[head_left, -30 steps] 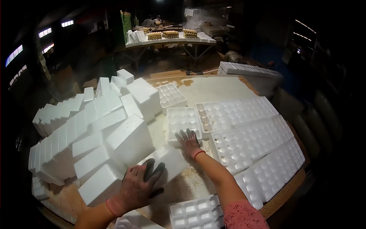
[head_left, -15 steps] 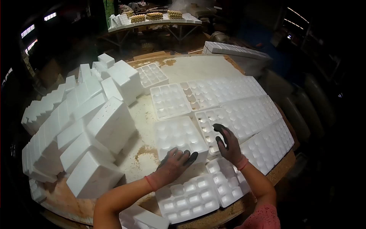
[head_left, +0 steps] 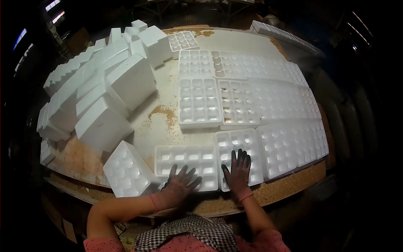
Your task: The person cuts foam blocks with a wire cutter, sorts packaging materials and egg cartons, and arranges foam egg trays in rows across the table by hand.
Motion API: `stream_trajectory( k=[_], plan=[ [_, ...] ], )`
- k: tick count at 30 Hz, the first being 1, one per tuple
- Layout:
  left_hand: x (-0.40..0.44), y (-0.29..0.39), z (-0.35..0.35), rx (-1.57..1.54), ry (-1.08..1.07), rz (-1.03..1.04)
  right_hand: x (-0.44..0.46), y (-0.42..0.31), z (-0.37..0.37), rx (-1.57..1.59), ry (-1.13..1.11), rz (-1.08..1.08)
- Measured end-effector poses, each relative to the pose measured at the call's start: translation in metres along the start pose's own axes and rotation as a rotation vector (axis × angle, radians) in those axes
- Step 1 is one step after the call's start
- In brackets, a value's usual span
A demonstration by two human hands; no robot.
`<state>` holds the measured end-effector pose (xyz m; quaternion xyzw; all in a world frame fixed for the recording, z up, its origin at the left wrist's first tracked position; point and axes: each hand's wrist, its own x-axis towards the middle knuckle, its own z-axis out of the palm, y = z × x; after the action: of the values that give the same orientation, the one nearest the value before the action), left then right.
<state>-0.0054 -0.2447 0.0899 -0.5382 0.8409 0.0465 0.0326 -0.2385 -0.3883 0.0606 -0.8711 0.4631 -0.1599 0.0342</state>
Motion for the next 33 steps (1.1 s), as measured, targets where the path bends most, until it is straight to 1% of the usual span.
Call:
stream_trajectory(
  k=[2, 3, 4, 6, 7, 9, 11, 12, 14, 15, 16, 18, 19, 20, 22, 23, 24, 25, 26, 27, 28, 30, 31, 32, 33],
  plan=[
    [0.013, 0.004, 0.012, -0.061, 0.011, -0.241, 0.000, 0.005, 0.004, -0.047, 0.005, -0.049],
    [0.015, 0.004, 0.009, -0.117, 0.007, -0.302, 0.001, 0.005, 0.002, -0.038, 0.011, -0.069],
    [0.010, 0.003, 0.006, -0.112, 0.013, -0.319, 0.001, 0.006, -0.001, -0.016, -0.010, -0.068],
    [-0.007, -0.007, -0.008, -0.114, 0.051, -0.155, -0.001, 0.010, -0.001, 0.001, -0.030, -0.077],
    [-0.018, -0.015, -0.023, -0.143, 0.053, -0.115, -0.004, 0.014, 0.008, 0.015, 0.002, -0.074],
    [-0.040, -0.032, -0.046, -0.113, -0.002, -0.004, -0.006, 0.017, 0.011, 0.031, 0.029, -0.076],
    [-0.045, -0.040, -0.074, -0.081, -0.067, 0.110, -0.004, 0.014, 0.009, 0.022, 0.074, -0.011],
    [-0.042, -0.045, -0.074, -0.080, -0.060, 0.099, -0.004, 0.014, 0.009, 0.022, 0.076, -0.024],
    [-0.035, -0.062, -0.066, -0.127, -0.047, 0.380, 0.000, 0.011, 0.010, 0.050, 0.100, 0.019],
    [-0.024, -0.067, -0.059, -0.120, -0.033, 0.435, 0.000, 0.010, 0.012, 0.050, 0.110, 0.046],
    [-0.011, -0.073, -0.058, -0.117, -0.029, 0.427, 0.000, 0.011, 0.014, 0.051, 0.112, 0.037],
    [0.017, -0.085, -0.058, 0.099, -0.095, 0.490, 0.000, 0.012, 0.018, 0.008, 0.106, 0.051],
    [0.028, -0.097, -0.035, 0.106, 0.001, 0.467, 0.000, 0.010, 0.021, 0.061, 0.162, 0.089],
    [0.037, -0.109, -0.012, 0.113, 0.094, 0.438, 0.002, 0.000, 0.013, 0.083, 0.222, 0.072],
    [0.046, -0.112, -0.001, -0.052, 0.183, 0.287, 0.005, -0.042, -0.018, 0.126, 0.239, -0.099],
    [0.044, -0.115, 0.003, -0.037, 0.279, 0.330, 0.004, -0.064, -0.022, 0.161, 0.137, -0.156],
    [0.039, -0.122, 0.005, -0.021, 0.375, 0.379, 0.003, -0.078, -0.011, 0.174, 0.139, -0.170],
    [0.025, -0.123, -0.020, 0.015, 0.372, 0.393, 0.000, -0.086, 0.003, 0.114, -0.016, -0.189],
    [0.006, -0.132, -0.040, 0.031, 0.423, 0.381, -0.002, -0.094, 0.016, 0.049, -0.166, -0.205],
    [-0.021, -0.142, -0.066, 0.120, 0.413, 0.204, -0.007, -0.094, 0.031, -0.050, -0.163, -0.190],
    [-0.049, -0.160, -0.093, 0.217, 0.409, 0.028, -0.007, -0.099, 0.039, -0.061, -0.108, -0.187],
    [-0.118, -0.211, -0.135, 0.136, 0.495, -0.396, 0.021, -0.152, 0.019, 0.028, 0.055, -0.116],
    [-0.146, -0.241, -0.141, 0.148, 0.417, -0.666, 0.045, -0.198, -0.008, 0.149, 0.120, -0.192],
    [-0.171, -0.270, -0.130, 0.108, 0.460, -0.816, 0.071, -0.238, -0.017, 0.245, 0.173, -0.291],
    [-0.191, -0.282, -0.129, 0.020, 0.324, -0.835, 0.094, -0.277, -0.023, 0.389, 0.137, -0.400]
  ],
)
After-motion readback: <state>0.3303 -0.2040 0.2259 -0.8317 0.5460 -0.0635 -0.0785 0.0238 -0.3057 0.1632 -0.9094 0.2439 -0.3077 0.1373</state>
